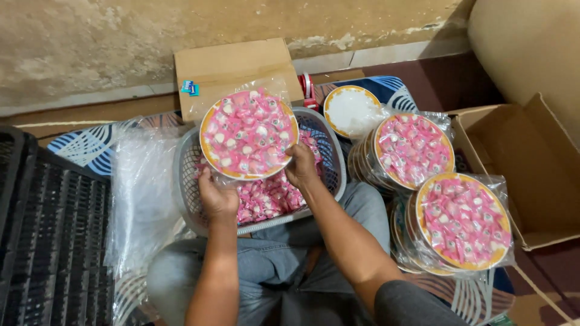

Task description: A person is manually packing small pink food packets from a large basket onto decorative plates while sitting on the floor.

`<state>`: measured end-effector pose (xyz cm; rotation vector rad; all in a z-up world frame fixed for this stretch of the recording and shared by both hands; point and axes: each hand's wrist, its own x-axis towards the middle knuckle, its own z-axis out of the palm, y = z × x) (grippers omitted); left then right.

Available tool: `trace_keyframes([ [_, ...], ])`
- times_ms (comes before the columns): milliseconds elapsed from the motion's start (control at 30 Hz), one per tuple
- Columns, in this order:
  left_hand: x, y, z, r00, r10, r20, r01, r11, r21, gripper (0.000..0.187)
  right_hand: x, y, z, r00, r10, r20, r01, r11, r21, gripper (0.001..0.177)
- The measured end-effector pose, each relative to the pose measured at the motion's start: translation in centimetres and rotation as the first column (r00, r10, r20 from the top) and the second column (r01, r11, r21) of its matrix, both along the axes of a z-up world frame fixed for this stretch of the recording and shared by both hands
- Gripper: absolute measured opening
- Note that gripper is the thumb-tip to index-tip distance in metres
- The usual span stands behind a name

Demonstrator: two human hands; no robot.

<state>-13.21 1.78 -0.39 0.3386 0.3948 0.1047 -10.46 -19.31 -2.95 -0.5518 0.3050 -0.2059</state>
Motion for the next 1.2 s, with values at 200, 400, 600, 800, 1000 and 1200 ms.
trace_keyframes([
  [200, -2.7, -0.1, -2.7, 0.983, -0.153, -0.100, 0.170, 0.967, 0.188, 0.041, -9.9, 0.6, 7.4, 0.999, 0.027, 0.025, -0.023, 0.986, -0.163, 0.027],
  [400, -6.9, -1.0, 0.1, 0.991, -0.118, 0.066, 0.088, 0.935, 0.344, 0.039, -12.7, -1.1, 9.5, 0.999, -0.017, 0.036, 0.023, 0.981, -0.195, 0.019],
  [600, -7.9, -1.0, 2.5, 0.984, -0.169, 0.048, 0.136, 0.907, 0.399, 0.042, -9.7, -5.6, 4.4, 0.941, 0.226, -0.252, -0.258, 0.960, -0.104, 0.041],
  [800, -5.7, -1.9, -0.2, 0.980, 0.125, -0.154, -0.020, 0.835, 0.550, 0.031, -11.5, -7.7, 5.3, 0.986, 0.117, -0.116, -0.157, 0.880, -0.448, 0.035],
  [1000, -7.2, -8.1, 7.7, 0.951, -0.037, -0.307, 0.196, 0.840, 0.506, 0.059, -14.8, -10.4, 7.2, 0.990, -0.120, -0.075, 0.043, 0.758, -0.650, 0.039],
  [1200, -6.8, -16.4, 5.8, 0.946, -0.213, -0.245, 0.304, 0.848, 0.434, 0.060, -19.4, -19.5, 8.4, 0.964, -0.251, -0.084, 0.098, 0.633, -0.768, 0.039],
])
